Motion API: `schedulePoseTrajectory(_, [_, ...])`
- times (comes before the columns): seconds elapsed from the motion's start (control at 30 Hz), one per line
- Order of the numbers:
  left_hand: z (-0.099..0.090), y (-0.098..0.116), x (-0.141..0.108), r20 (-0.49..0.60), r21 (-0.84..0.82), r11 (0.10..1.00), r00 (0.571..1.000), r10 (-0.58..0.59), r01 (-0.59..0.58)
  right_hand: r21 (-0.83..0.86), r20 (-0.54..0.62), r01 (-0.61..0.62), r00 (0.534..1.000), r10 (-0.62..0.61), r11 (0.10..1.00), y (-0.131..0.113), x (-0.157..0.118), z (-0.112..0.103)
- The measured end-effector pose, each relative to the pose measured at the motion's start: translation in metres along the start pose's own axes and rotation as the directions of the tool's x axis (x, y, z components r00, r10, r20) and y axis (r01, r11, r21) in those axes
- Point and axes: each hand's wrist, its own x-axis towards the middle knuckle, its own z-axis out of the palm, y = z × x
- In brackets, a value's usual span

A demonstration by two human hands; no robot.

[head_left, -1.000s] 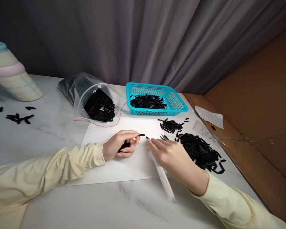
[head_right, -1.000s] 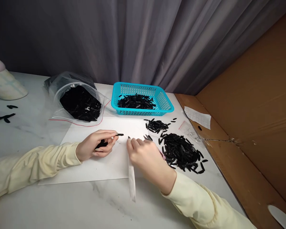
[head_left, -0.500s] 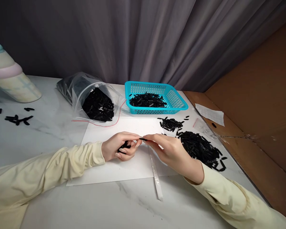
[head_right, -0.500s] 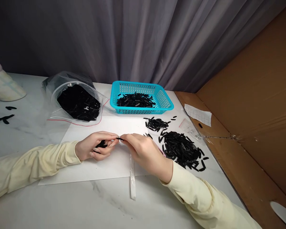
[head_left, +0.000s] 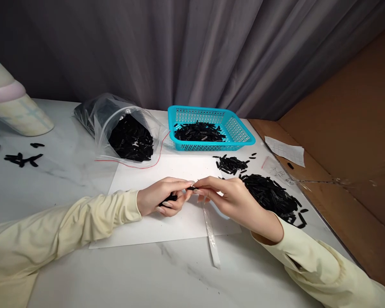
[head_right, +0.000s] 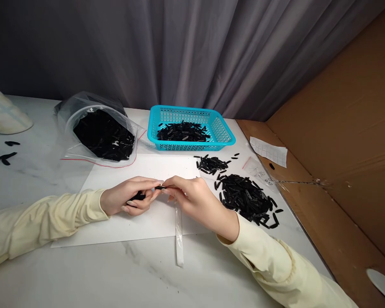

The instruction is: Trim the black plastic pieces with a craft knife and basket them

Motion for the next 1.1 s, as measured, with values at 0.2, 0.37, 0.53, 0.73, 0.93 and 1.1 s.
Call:
schedulePoseTrajectory(0.2, [-0.0012, -0.0011, 0.0004, -0.003, -0.02, 0.999, 1.0, 0.03, -0.03, -0.035, 0.029, 0.007, 1.0, -0.006, 0.999, -0.0007, 0.0002, -0.0021])
schedulePoseTrajectory(0.37, [-0.0006, -0.0008, 0.0012, -0.003, -0.017, 0.999, 0.999, 0.035, -0.035, -0.053, 0.009, 0.032, 0.999, -0.032, 0.998, -0.001, 0.0013, -0.0015])
schedulePoseTrajectory(0.53, [-0.0001, -0.0014, -0.0001, 0.008, -0.014, 0.999, 0.999, 0.047, -0.047, -0.076, -0.014, 0.045, 0.999, -0.046, 0.996, -0.0012, 0.0012, -0.0011])
schedulePoseTrajectory(0.73, [0.0002, -0.0015, -0.0007, 0.006, 0.001, 0.999, 0.999, 0.052, -0.052, -0.083, -0.072, 0.029, 0.997, -0.035, 0.996, -0.0035, -0.0008, -0.0016])
schedulePoseTrajectory(0.93, [-0.0003, -0.0006, -0.0004, 0.013, 0.001, 0.999, 0.999, 0.049, -0.049, -0.062, -0.082, 0.016, 0.996, -0.021, 0.998, -0.005, -0.0018, -0.0024])
schedulePoseTrajectory(1.1, [0.0, -0.001, -0.0004, -0.021, 0.015, 0.998, 0.998, 0.064, -0.064, 0.012, -0.037, -0.057, 0.998, 0.057, 0.998, -0.007, 0.0001, -0.0048])
